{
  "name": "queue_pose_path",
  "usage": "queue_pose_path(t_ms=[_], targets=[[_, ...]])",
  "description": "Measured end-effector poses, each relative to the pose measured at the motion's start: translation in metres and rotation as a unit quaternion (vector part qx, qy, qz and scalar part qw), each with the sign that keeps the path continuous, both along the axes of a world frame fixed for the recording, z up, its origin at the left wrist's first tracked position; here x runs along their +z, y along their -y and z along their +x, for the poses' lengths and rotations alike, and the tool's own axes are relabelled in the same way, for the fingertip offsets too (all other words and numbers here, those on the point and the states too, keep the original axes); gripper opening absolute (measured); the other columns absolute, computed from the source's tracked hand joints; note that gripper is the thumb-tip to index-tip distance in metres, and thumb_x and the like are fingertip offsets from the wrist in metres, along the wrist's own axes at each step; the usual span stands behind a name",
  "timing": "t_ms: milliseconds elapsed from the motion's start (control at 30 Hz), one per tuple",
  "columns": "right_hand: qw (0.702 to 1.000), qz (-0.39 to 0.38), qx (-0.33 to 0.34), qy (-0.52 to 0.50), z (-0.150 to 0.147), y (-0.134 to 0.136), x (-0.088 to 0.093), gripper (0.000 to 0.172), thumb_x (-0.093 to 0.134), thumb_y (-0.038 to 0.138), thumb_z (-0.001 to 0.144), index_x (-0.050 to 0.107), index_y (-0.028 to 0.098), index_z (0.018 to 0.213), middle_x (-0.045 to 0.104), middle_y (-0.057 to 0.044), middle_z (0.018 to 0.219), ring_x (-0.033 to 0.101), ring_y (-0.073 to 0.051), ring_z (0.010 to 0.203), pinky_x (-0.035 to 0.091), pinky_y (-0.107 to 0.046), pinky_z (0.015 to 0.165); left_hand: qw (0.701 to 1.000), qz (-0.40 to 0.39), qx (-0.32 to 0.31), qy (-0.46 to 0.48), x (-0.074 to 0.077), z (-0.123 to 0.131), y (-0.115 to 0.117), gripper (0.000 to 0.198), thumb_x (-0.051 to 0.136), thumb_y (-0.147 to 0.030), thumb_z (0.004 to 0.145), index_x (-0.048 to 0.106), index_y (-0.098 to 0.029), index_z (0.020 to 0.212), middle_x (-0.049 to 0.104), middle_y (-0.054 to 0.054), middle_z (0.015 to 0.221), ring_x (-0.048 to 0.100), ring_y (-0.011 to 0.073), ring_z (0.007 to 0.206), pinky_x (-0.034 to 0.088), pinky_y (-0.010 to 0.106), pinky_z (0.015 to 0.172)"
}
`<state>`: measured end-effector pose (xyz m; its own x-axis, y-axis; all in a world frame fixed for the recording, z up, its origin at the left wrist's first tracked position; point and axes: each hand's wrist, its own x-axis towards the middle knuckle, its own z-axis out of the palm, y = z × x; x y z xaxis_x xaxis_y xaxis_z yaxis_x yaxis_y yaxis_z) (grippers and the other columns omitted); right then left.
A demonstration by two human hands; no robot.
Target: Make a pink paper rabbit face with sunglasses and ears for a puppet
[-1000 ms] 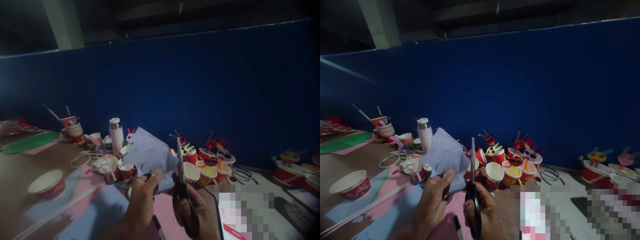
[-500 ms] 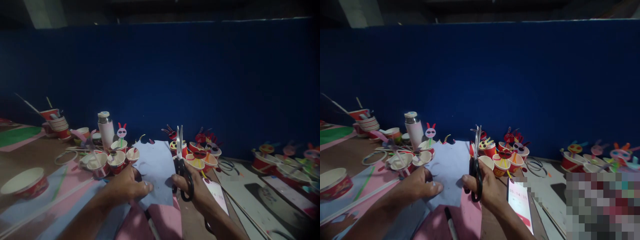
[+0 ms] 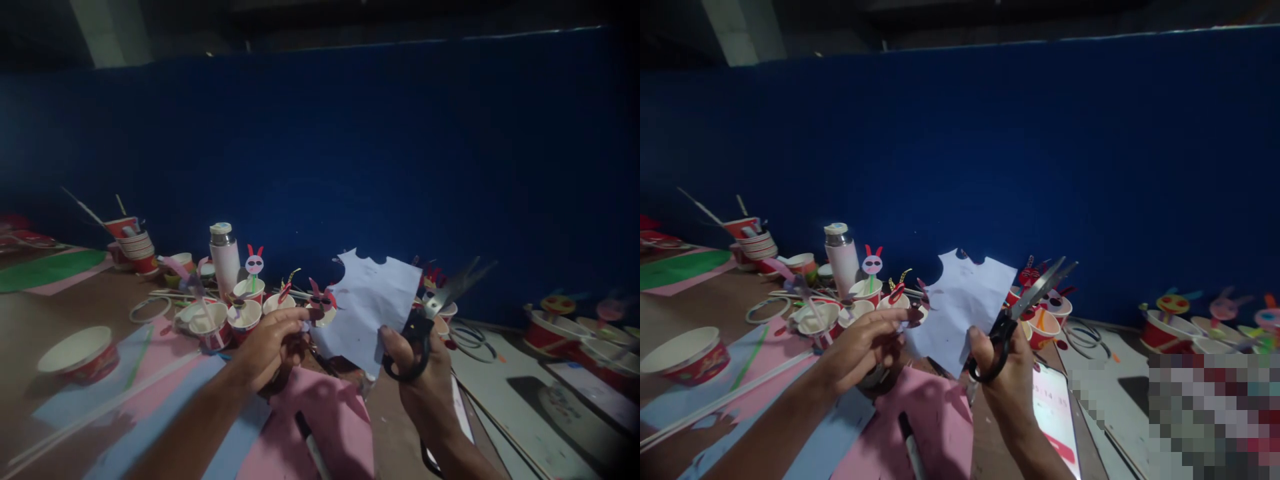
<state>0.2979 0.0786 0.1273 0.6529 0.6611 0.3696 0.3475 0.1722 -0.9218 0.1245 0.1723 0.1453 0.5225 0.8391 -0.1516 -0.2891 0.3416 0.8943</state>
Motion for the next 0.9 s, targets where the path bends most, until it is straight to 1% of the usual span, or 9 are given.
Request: queue_pose_path(t_ms=[67,133,300,400,500,567,667,767,900], targets=[[1.000,0.015,-0.022,0.005,0.003,-0.001,-0.002,0.026,0.062,0.041,0.074,0.053,0.020,0.086,0.060,-0.001,0.077,0.055,-0.016,0.065,0.045,-0.027,0.057,0.999,0.022,-0.038,-0.003,-0.002,0.001,-0.001,0.020,0.062,-0.010,0.064,0.067,-0.011,0.084,0.060,0.001,0.062,0.052,0.0072,0.048,0.033,0.014,0.039],[0.999,0.032,-0.037,0.007,0.006,-0.002,-0.002,0.022,0.063,0.039,0.074,0.052,0.021,0.080,0.059,0.000,0.073,0.055,-0.015,0.063,0.044,-0.027,0.058,0.998,0.041,-0.050,0.002,-0.002,0.001,0.000,0.022,0.065,-0.011,0.065,0.066,-0.011,0.088,0.061,0.001,0.068,0.051,0.0052,0.049,0.033,0.013,0.040],[0.998,0.056,-0.033,-0.011,0.009,-0.004,-0.003,0.022,0.062,0.035,0.076,0.049,0.021,0.067,0.051,0.003,0.055,0.054,-0.016,0.057,0.043,-0.027,0.053,0.996,0.086,-0.016,0.026,-0.002,0.003,0.004,0.043,0.072,-0.017,0.067,0.056,-0.014,0.106,0.062,0.001,0.076,0.055,0.0084,0.058,0.043,0.016,0.048],[0.997,0.070,-0.023,-0.028,0.007,-0.007,-0.005,0.021,0.062,0.037,0.076,0.052,0.020,0.073,0.055,0.001,0.060,0.056,-0.017,0.059,0.045,-0.028,0.055,0.997,0.075,-0.026,0.027,-0.005,0.006,0.010,0.031,0.071,-0.019,0.069,0.056,-0.012,0.095,0.063,0.003,0.073,0.056,0.0082,0.058,0.046,0.017,0.052],[0.997,0.051,-0.049,-0.014,0.005,-0.008,-0.009,0.026,0.064,0.041,0.073,0.055,0.018,0.082,0.059,-0.001,0.071,0.058,-0.018,0.066,0.046,-0.030,0.059,0.996,0.072,-0.042,0.011,-0.012,0.010,0.016,0.019,0.068,-0.021,0.073,0.057,-0.012,0.085,0.063,0.002,0.067,0.056,0.0077,0.053,0.046,0.017,0.050],[0.998,0.034,-0.055,-0.003,0.003,-0.009,-0.010,0.030,0.065,0.043,0.071,0.055,0.018,0.084,0.060,-0.001,0.074,0.058,-0.018,0.067,0.047,-0.029,0.060,0.996,0.069,-0.061,0.001,-0.016,0.013,0.020,0.016,0.065,-0.025,0.076,0.056,-0.013,0.083,0.063,0.002,0.068,0.056,0.0083,0.049,0.045,0.018,0.046],[0.999,0.044,-0.027,-0.013,0.001,-0.009,-0.010,0.030,0.065,0.041,0.071,0.055,0.018,0.087,0.062,-0.001,0.077,0.057,-0.016,0.066,0.046,-0.027,0.058,0.994,0.072,-0.088,-0.003,-0.019,0.016,0.024,0.016,0.058,-0.027,0.082,0.056,-0.012,0.081,0.064,0.004,0.070,0.054,0.0073,0.044,0.043,0.017,0.042],[0.999,0.047,-0.019,-0.015,0.000,-0.009,-0.008,0.029,0.065,0.039,0.071,0.056,0.018,0.089,0.064,-0.002,0.080,0.058,-0.016,0.067,0.046,-0.027,0.059,0.993,0.050,-0.103,-0.005,-0.015,0.016,0.027,0.016,0.053,-0.026,0.085,0.056,-0.011,0.088,0.065,0.006,0.071,0.054,0.0079,0.043,0.043,0.018,0.040],[0.999,0.033,-0.026,0.008,-0.001,-0.010,-0.007,0.024,0.065,0.038,0.072,0.055,0.019,0.083,0.060,0.001,0.072,0.054,-0.015,0.062,0.044,-0.026,0.057,0.989,-0.012,-0.149,-0.008,-0.007,0.015,0.030,0.021,0.049,-0.019,0.083,0.055,-0.009,0.100,0.065,0.012,0.086,0.061,0.0134,0.055,0.047,0.021,0.039]])
